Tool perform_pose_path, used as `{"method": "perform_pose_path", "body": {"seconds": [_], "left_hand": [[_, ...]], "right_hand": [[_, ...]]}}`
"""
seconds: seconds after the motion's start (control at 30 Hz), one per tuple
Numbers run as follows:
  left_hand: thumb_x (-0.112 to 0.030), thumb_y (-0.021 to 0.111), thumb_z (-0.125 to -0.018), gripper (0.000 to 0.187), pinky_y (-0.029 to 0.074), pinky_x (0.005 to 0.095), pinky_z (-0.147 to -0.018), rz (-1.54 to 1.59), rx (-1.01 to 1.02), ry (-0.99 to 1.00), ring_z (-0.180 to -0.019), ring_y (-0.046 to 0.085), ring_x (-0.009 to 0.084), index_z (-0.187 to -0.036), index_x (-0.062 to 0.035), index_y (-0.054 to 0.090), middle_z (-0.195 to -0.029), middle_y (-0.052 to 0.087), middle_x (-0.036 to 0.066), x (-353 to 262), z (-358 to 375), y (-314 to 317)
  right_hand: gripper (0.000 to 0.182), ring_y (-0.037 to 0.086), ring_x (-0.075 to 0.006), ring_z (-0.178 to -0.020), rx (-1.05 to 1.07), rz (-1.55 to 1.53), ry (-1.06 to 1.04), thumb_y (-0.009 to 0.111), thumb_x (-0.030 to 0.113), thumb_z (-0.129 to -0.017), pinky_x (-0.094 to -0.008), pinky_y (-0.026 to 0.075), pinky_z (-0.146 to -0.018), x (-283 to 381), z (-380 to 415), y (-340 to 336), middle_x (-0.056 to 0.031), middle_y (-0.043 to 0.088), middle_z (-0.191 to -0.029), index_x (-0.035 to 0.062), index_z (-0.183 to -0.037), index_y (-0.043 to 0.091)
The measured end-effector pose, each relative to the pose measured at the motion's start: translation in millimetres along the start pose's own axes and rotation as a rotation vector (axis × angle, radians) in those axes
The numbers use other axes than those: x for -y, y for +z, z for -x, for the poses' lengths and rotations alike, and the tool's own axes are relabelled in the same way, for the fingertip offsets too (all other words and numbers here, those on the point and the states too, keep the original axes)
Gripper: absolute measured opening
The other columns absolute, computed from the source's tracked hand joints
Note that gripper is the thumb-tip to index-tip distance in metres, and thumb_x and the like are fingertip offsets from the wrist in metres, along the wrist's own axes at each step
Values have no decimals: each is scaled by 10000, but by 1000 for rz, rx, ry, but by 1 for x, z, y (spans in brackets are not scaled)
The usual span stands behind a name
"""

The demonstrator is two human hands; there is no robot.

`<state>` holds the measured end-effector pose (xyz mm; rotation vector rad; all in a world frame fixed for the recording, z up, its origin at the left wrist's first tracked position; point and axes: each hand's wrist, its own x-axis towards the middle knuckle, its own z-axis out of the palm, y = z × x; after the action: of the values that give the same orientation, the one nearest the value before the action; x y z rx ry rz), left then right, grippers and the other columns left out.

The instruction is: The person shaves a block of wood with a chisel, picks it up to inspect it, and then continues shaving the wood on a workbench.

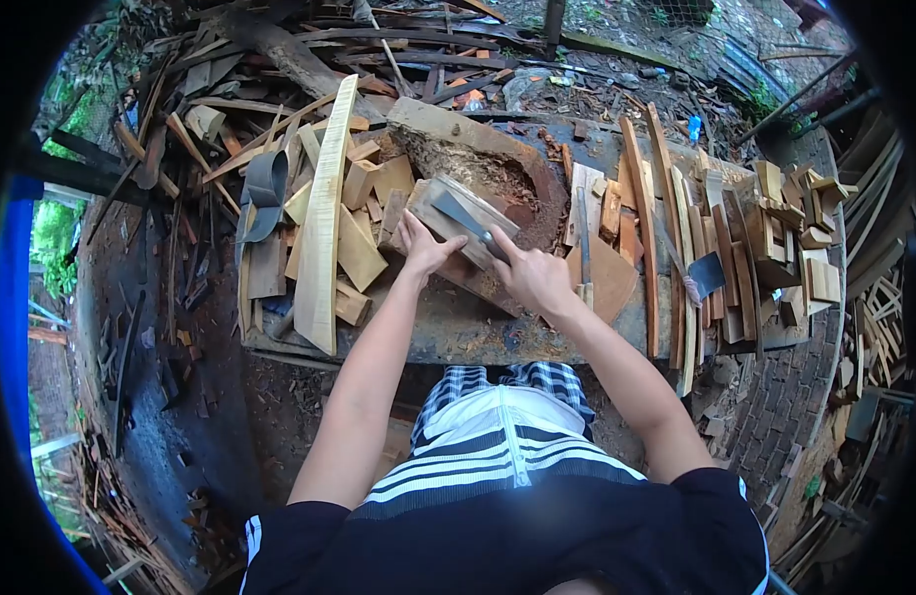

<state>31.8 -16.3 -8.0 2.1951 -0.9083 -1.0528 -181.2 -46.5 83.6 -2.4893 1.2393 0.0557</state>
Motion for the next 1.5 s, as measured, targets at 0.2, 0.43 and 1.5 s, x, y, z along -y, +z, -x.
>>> {"method": "perform_pose_path", "body": {"seconds": [0.2,0.43,1.5], "left_hand": [[-474,869,-642,1426,13,410,-1212,44,-1,-8,-1487,-132,324,-1496,35,-153,-1596,-92,240,3,0,4],[-467,865,-655,1412,24,408,-1211,-11,-7,-5,-1488,-119,329,-1495,41,-150,-1595,-87,242,2,-2,2],[-498,861,-650,1425,9,402,-1209,11,-4,-14,-1487,-129,326,-1493,48,-149,-1595,-89,248,2,-3,-1]], "right_hand": [[576,683,-363,-645,23,-17,0,570,360,-914,-467,531,-556,-1,9,-7,-209,677,-715,263,-1457,407],[597,683,-365,-640,8,-51,-34,583,355,-904,-474,531,-537,-14,29,7,-201,676,-702,271,-1463,390],[565,684,-347,-618,-25,-36,-54,565,358,-920,-456,531,-523,-14,13,11,-178,676,-680,272,-1453,398]]}}
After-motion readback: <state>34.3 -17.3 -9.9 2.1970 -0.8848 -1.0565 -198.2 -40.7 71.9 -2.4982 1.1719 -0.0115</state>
